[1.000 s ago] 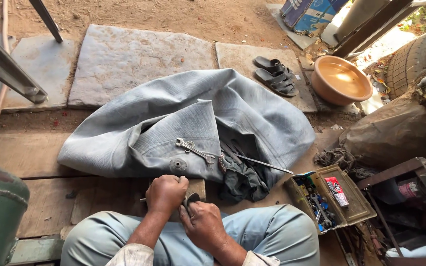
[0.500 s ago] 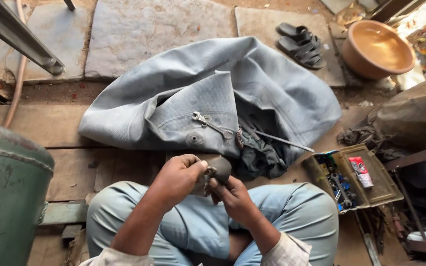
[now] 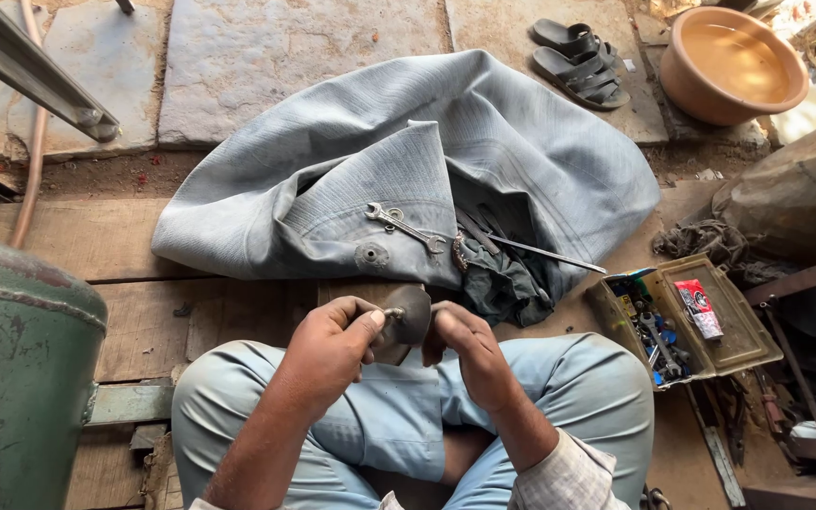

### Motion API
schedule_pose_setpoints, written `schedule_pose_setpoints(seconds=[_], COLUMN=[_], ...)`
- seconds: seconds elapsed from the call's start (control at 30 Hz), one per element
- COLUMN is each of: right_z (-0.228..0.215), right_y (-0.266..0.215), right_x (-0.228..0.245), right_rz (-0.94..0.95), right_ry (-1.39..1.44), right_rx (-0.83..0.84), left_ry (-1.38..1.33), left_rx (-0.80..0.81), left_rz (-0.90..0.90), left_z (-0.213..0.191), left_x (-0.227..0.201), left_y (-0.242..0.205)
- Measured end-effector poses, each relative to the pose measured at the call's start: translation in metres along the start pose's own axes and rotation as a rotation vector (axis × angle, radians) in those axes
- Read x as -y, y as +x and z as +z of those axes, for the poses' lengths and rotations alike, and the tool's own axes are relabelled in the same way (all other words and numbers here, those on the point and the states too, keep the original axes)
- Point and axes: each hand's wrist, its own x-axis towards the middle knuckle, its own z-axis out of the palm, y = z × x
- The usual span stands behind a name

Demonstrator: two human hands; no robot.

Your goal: The person sits on the ground fitting a metal padlock: they hold the lock body on a wooden block, turn the shackle with a wrench, and file the shackle and lock parts by hand. They then handle a metal funnel-like disc, reposition the wooden block, and continue filing the lock parts with a small file.

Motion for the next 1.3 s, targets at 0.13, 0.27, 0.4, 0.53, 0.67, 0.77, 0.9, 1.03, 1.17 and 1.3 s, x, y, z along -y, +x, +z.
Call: schedule_pose_setpoints(seconds=[0.13,0.27,0.4,0.53,0.67,0.77,0.9,1.03,1.17,1.3], right_z=[0.003,0.002,-0.017,-0.043,-0.044,-0.042,-0.052,-0.05,-0.069,-0.069], right_y=[0.01,0.011,0.018,0.048,0.1,0.143,0.187,0.202,0.213,0.22], right_x=[-0.006,-0.02,-0.041,-0.036,-0.011,-0.009,-0.036,-0.029,-0.034,-0.031], right_rz=[0.009,0.062,0.098,0.119,-0.025,-0.043,0.052,0.24,0.395,0.377], right_ry=[0.019,0.025,-0.098,-0.434,-1.038,-1.25,-1.503,-1.415,-1.313,-1.142], right_rx=[-0.091,-0.148,-0.159,-0.299,-0.466,-0.384,-0.241,-0.223,-0.294,-0.285], left_ry=[0.045,0.172,0.199,0.055,-0.269,-0.461,-0.604,-0.635,-0.641,-0.651], left_rx=[-0.044,-0.115,-0.186,-0.248,-0.349,-0.395,-0.438,-0.447,-0.446,-0.416], left_rz=[0.053,0.081,0.152,0.133,0.127,0.187,0.23,0.186,0.151,0.135], left_z=[0.016,0.027,0.02,-0.007,-0.032,-0.047,-0.061,-0.064,-0.066,-0.065], left_x=[0.001,-0.001,0.035,0.057,0.065,0.066,0.074,0.084,0.081,0.079], left_y=[-0.012,-0.026,-0.007,0.023,0.051,0.072,0.089,0.098,0.102,0.105])
